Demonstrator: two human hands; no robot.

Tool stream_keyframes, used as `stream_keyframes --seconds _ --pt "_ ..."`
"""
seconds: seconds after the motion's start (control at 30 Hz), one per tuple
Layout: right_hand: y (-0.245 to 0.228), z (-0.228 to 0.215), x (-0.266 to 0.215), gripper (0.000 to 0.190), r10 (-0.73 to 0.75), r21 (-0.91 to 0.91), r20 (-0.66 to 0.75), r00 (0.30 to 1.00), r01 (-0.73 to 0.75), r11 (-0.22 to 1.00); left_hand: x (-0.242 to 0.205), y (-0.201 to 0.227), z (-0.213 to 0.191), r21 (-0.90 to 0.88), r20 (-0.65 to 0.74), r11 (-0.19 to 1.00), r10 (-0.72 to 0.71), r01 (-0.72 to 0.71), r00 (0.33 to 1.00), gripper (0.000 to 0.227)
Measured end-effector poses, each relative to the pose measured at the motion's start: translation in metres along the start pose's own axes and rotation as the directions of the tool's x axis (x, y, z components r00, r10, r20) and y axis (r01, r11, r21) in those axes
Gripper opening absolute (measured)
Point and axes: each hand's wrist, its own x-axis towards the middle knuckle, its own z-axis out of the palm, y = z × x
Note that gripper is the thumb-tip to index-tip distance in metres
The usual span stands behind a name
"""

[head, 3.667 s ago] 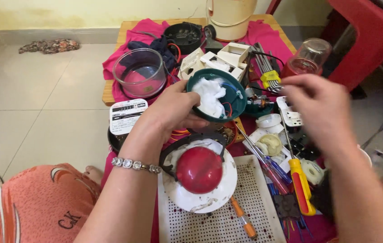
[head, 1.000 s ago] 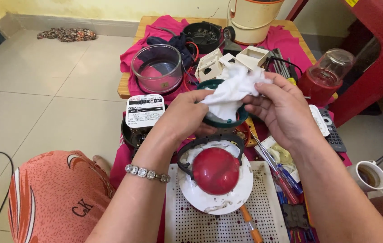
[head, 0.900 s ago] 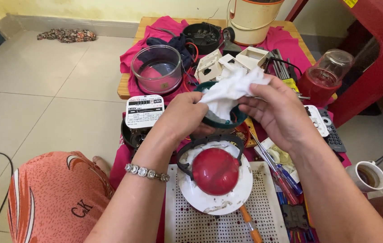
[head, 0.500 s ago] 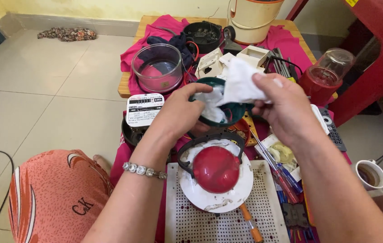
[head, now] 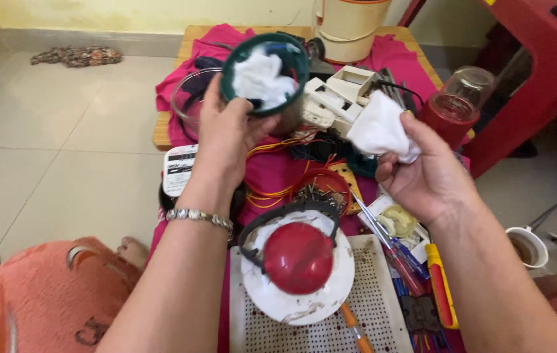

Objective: A person reassembles a portable lantern by cleaning its components with a cloth and fitting the housing parts together.

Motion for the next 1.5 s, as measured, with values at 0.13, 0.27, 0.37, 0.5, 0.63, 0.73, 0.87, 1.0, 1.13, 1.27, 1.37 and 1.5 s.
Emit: stream_keyframes --seconds 0.13,0.27,0.37,0.5,0.63,0.73,0.87,1.0,1.13,1.27,1.37,1.5 --pt "0.006 -0.012 0.002 0.031 0.007 -0.005 -0.017 1.000 -0.008 1.000 0.035 -0.014 -0.003 -0.011 0.005 1.000 0.001 -0.001 1.000 0.081" --pt "0.016 -0.019 0.014 0.033 0.043 -0.032 -0.067 0.997 -0.045 0.998 0.069 -0.032 -0.006 0.125 -0.010 0.990 0.067 -0.065 0.998 0.083" --pt "0.023 -0.016 0.021 0.033 0.072 -0.044 -0.075 0.995 -0.075 0.996 0.099 -0.052 -0.013 0.195 -0.028 0.977 0.093 -0.086 0.995 0.086" --pt "0.029 -0.018 0.035 0.027 0.087 -0.017 -0.076 0.993 -0.089 0.996 0.128 -0.075 -0.022 0.269 -0.014 0.960 0.080 -0.074 0.997 0.088" --pt "0.034 -0.018 0.043 0.031 0.094 -0.028 -0.070 0.993 -0.096 0.995 0.138 -0.089 -0.031 0.270 -0.053 0.962 0.047 -0.031 0.998 0.085" --pt "0.039 -0.017 0.044 0.029 0.125 -0.024 -0.047 0.991 -0.126 0.992 0.125 -0.075 -0.025 0.378 -0.127 0.924 -0.007 0.055 0.992 0.081" --pt "0.040 -0.010 0.035 0.029 0.100 -0.036 -0.029 0.995 -0.101 0.994 0.086 -0.047 -0.014 0.537 -0.178 0.834 -0.036 0.128 0.983 0.077" --pt "0.033 0.002 0.016 0.036 0.123 -0.114 -0.013 0.992 -0.124 0.986 0.056 -0.051 -0.015 0.540 -0.188 0.831 -0.035 0.133 0.982 0.075" --pt "0.029 0.004 -0.011 0.036 0.088 -0.182 0.016 0.996 -0.084 0.980 0.001 -0.025 -0.007 0.543 -0.124 0.830 -0.074 0.130 0.990 0.072" --pt "0.023 -0.002 -0.038 0.032 -0.017 -0.245 -0.029 0.999 0.009 0.969 -0.049 -0.002 -0.007 0.580 -0.097 0.797 -0.139 0.170 0.986 0.077" --pt "0.015 -0.018 -0.051 0.035 -0.122 -0.228 0.008 0.993 0.120 0.966 -0.084 0.016 -0.009 0.587 -0.118 0.777 -0.195 0.227 0.974 0.070" --pt "0.012 -0.023 -0.091 0.030 -0.331 -0.358 -0.043 0.943 0.295 0.886 -0.137 0.020 -0.012 0.663 -0.113 0.731 -0.112 0.159 0.987 0.054"
